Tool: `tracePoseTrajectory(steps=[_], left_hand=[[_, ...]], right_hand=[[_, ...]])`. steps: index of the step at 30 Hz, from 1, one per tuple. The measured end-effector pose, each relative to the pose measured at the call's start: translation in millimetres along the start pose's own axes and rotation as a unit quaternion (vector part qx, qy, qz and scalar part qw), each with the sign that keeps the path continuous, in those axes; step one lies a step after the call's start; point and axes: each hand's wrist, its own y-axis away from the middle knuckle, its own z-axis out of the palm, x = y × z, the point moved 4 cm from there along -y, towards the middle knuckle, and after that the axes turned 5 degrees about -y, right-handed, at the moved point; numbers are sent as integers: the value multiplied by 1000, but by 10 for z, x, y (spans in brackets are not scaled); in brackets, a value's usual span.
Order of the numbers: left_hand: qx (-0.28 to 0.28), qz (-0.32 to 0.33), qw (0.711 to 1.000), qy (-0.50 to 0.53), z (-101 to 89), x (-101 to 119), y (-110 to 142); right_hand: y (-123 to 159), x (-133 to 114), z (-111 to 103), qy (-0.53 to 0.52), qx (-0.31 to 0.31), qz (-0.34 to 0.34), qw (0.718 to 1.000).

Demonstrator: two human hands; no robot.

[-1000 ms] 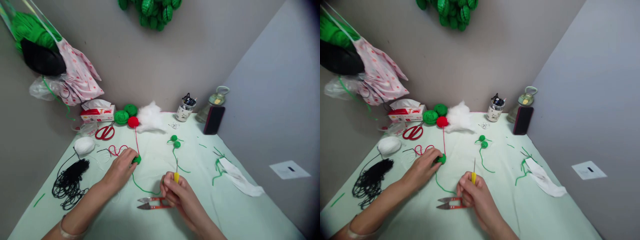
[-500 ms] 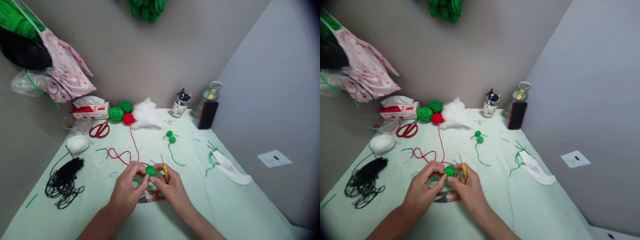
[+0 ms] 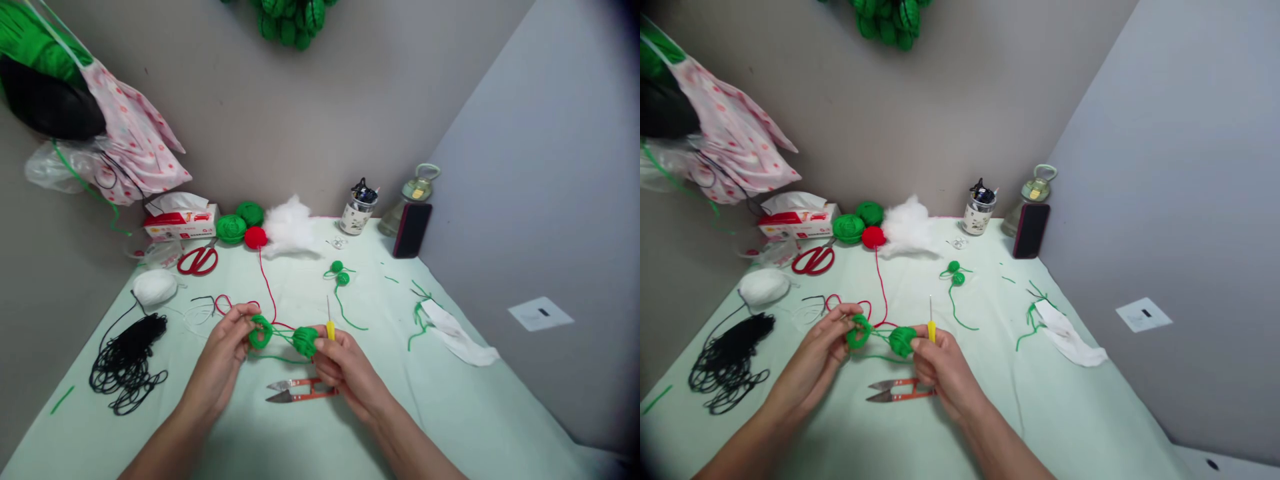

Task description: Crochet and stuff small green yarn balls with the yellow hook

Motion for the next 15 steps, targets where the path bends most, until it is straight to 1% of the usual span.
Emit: tracePoseTrajectory(steps=[2,3,4,5,6,7,9,10,11,12,15], left_hand=[[33,55,995,-78,-125,83,-37],[54,101,984,-136,-169,140,-41],[64,152,965,-205,-181,200,-31],[77,207,937,-272,-171,256,-5],[73,249,909,-327,-130,290,30],[37,271,894,-355,-59,292,63],[-87,261,892,-359,116,212,130],[-134,252,890,-354,193,161,165],[-161,249,888,-351,253,114,193],[-165,247,890,-347,288,73,208],[-140,229,916,-299,295,-15,202]], right_hand=[[-5,4,-2,-6,7,5,1000],[-6,3,-3,-4,17,3,1000],[-7,0,-5,1,31,-3,1000],[-6,-5,-6,9,47,-10,999],[-5,-8,-6,21,61,-16,998],[-3,-9,-5,35,71,-21,997],[-4,-1,3,64,73,-23,995],[-6,7,3,79,70,-25,994],[-9,14,-1,94,66,-28,993],[-12,21,-12,109,66,-35,991],[-15,36,-59,151,68,-55,985]])
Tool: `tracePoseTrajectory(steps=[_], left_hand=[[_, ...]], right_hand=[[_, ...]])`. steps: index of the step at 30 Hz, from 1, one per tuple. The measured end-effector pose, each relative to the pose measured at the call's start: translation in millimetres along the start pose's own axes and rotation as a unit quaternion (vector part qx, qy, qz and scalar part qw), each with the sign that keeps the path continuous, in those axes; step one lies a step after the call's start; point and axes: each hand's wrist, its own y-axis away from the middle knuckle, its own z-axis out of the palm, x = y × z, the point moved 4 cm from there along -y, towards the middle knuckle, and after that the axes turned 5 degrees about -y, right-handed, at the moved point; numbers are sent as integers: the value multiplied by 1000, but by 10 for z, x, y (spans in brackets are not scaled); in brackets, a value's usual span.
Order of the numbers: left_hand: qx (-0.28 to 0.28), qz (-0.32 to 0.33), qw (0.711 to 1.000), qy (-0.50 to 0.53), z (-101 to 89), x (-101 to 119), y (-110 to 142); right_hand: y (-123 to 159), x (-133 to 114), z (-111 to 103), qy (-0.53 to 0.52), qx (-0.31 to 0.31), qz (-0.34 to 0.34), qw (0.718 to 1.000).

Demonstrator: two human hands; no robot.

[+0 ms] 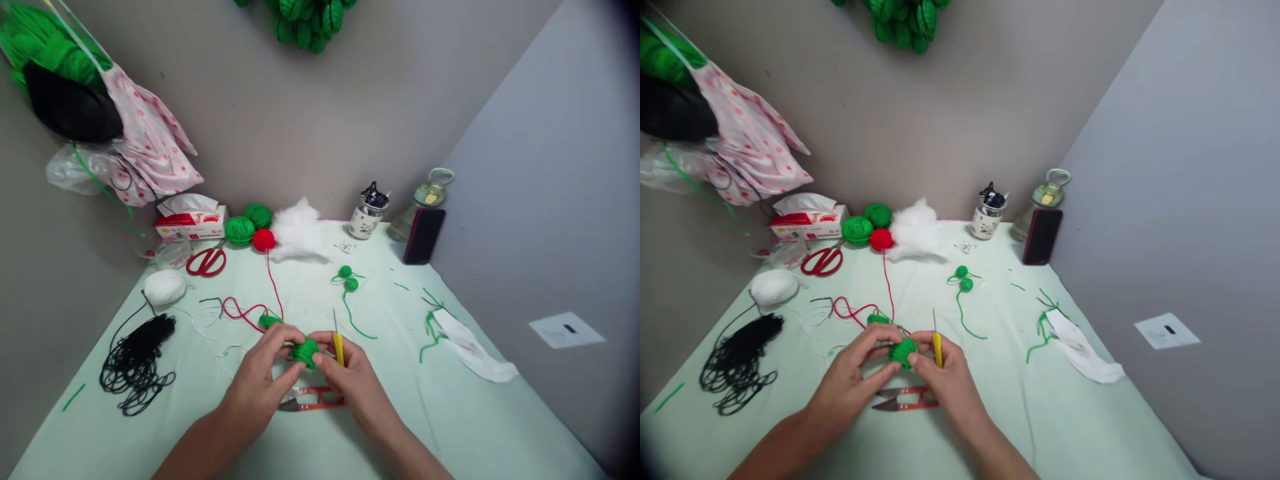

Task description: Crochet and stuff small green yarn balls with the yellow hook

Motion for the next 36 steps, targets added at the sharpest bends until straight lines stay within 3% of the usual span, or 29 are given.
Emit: tracePoseTrajectory(steps=[7,12,15,19,24,29,36], left_hand=[[-45,-20,998,49,-28,-39,50],[14,7,1000,20,11,-21,60],[54,-17,998,26,23,-33,63],[42,-59,996,49,13,-29,51],[-46,-96,989,107,49,-46,51],[-56,-121,977,169,33,-100,51],[-24,-138,972,187,91,-181,50]], right_hand=[[23,-3,-22,0,-2,27,1000],[39,-71,59,19,-40,12,999],[61,-63,119,8,-64,14,998],[84,-95,157,1,-91,-6,996],[37,-87,60,-30,-45,37,998],[9,-79,34,-115,-22,64,991],[-1,-156,19,33,1,12,999]])
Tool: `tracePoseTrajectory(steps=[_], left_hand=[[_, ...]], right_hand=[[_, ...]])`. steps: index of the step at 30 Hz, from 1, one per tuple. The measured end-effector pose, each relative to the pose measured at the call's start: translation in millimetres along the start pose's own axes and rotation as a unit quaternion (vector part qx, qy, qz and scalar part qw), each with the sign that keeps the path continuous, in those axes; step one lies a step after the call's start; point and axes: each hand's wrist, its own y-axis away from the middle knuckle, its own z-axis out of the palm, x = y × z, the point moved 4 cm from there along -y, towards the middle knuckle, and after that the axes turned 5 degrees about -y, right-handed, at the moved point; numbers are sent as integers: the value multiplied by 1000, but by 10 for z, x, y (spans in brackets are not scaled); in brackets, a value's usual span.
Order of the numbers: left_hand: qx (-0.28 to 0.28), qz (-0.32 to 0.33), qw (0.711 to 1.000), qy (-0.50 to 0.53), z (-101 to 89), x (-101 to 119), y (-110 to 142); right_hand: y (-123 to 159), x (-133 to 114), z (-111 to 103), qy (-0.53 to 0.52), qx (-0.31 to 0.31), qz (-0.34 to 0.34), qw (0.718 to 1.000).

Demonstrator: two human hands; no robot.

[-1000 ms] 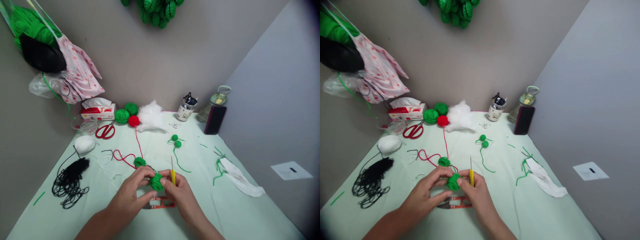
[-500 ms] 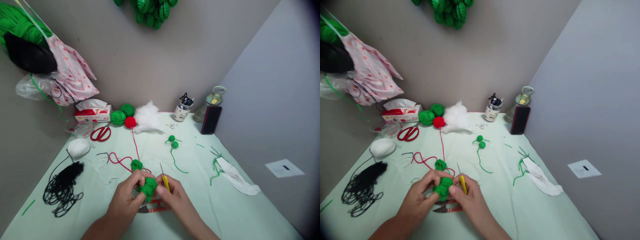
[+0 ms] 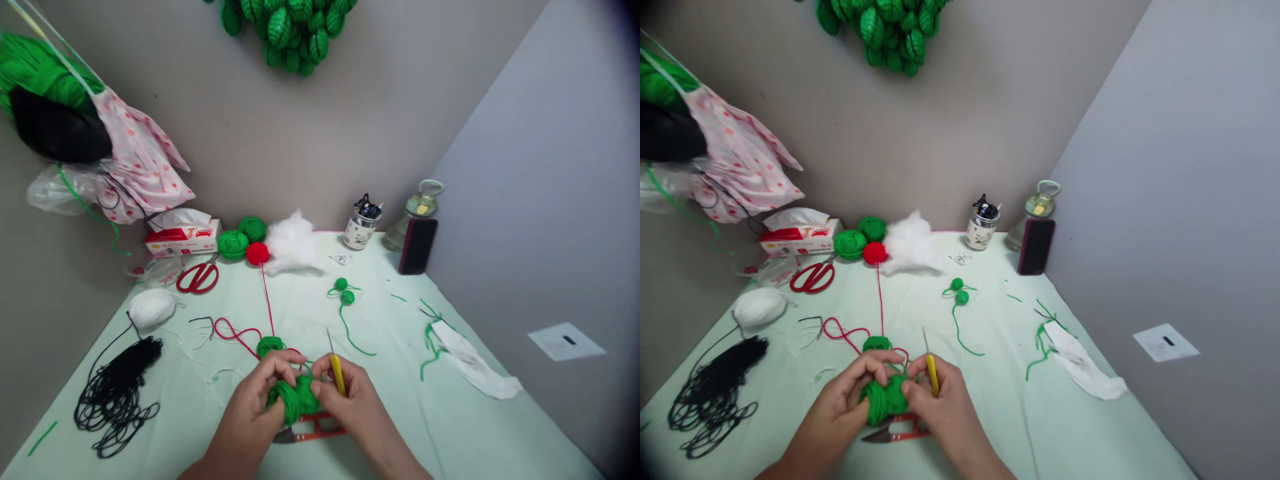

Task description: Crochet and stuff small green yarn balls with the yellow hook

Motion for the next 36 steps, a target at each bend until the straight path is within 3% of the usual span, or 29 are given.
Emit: tracePoseTrajectory(steps=[5,9,14,16,20,24,26,28,31,34,36], left_hand=[[-40,5,998,37,18,15,-4],[-29,4,999,36,2,-13,-17],[-79,51,989,-114,-14,60,-35],[-80,51,985,-147,-15,108,-46],[-72,27,993,-85,84,131,-66],[10,45,985,-168,103,170,-81],[51,49,987,-144,17,235,-105],[115,67,989,-71,-166,322,-150],[263,106,959,-15,-561,413,-212],[305,118,944,-46,-826,422,-265],[293,141,930,-169,-862,456,-293]], right_hand=[[-33,32,-106,-44,59,-5,997],[-32,38,-108,-100,56,14,993],[-34,-3,-134,-151,73,26,986],[-48,3,-142,-149,71,24,986],[-64,62,-103,-82,46,4,996],[0,49,-13,-24,-12,-23,999],[47,8,1,-21,-24,-30,999],[77,-31,-23,-25,-10,-38,999],[80,-43,-81,-46,22,-31,998],[64,-31,-103,-85,29,-24,996],[61,-32,-94,-105,22,-23,994]])
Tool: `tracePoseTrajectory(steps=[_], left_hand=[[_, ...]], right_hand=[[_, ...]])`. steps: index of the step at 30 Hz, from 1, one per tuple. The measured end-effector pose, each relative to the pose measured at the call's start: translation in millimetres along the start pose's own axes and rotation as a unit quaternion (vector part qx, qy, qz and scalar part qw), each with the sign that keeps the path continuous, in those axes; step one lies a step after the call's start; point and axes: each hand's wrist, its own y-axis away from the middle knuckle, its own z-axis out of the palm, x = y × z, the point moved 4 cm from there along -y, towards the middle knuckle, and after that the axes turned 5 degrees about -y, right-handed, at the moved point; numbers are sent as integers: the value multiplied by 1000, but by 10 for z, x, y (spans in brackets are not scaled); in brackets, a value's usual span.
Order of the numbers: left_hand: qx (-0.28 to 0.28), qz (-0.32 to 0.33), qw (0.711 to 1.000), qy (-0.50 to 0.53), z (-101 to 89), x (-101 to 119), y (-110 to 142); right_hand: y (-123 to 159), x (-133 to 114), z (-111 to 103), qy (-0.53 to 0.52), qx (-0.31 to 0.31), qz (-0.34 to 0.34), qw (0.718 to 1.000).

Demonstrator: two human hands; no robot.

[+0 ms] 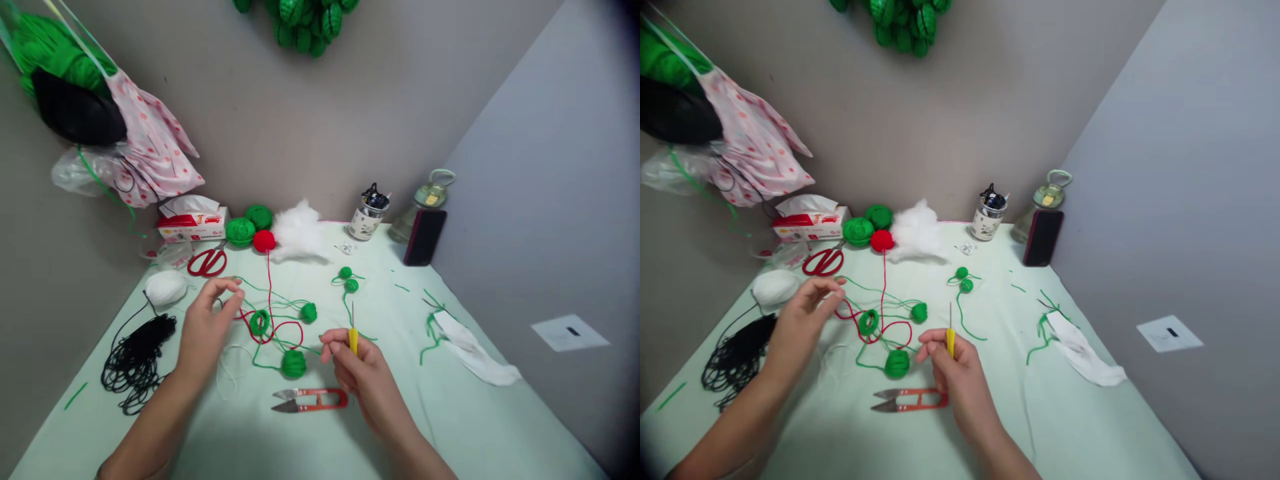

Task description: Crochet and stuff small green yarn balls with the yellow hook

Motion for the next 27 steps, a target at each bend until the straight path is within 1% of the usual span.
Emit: tracePoseTrajectory(steps=[1,2,3,7,9,11,12,14,16,18,19,21,22,23,24,25,26,27], left_hand=[[-21,50,996,-69,33,38,-8],[-47,98,986,-125,93,84,-6],[-72,131,977,-154,172,126,0],[-176,206,943,-194,605,261,37],[-215,233,926,-206,817,287,64],[-241,248,914,-211,963,277,77],[-247,252,912,-211,996,266,68],[-239,252,914,-208,966,242,-1],[-203,241,927,-201,806,231,-143],[-134,215,948,-193,545,241,-316],[-82,196,958,-190,394,255,-386],[21,152,972,-177,127,298,-427],[45,131,977,-165,51,324,-386],[35,118,980,-155,33,353,-310],[6,108,984,-140,60,382,-203],[-43,93,988,-115,126,404,-76],[-128,46,989,-56,238,398,64],[-196,6,981,-12,347,397,208]], right_hand=[[2,0,8,-7,-3,3,1000],[5,-2,16,-11,-6,5,1000],[9,-4,22,-15,-7,5,1000],[17,4,43,-14,-16,2,1000],[15,24,49,-9,-25,0,1000],[12,47,49,-14,-34,3,999],[11,57,47,-21,-38,6,999],[17,65,38,-38,-45,11,998],[31,57,27,-52,-49,12,997],[50,34,21,-61,-50,8,997],[60,20,21,-64,-49,6,997],[77,-3,33,-69,-47,3,997],[84,-12,43,-71,-46,2,996],[89,-19,56,-72,-46,2,996],[93,-23,71,-73,-47,2,996],[95,-25,86,-74,-49,3,996],[97,-25,98,-74,-51,2,996],[98,-25,109,-74,-56,2,996]])
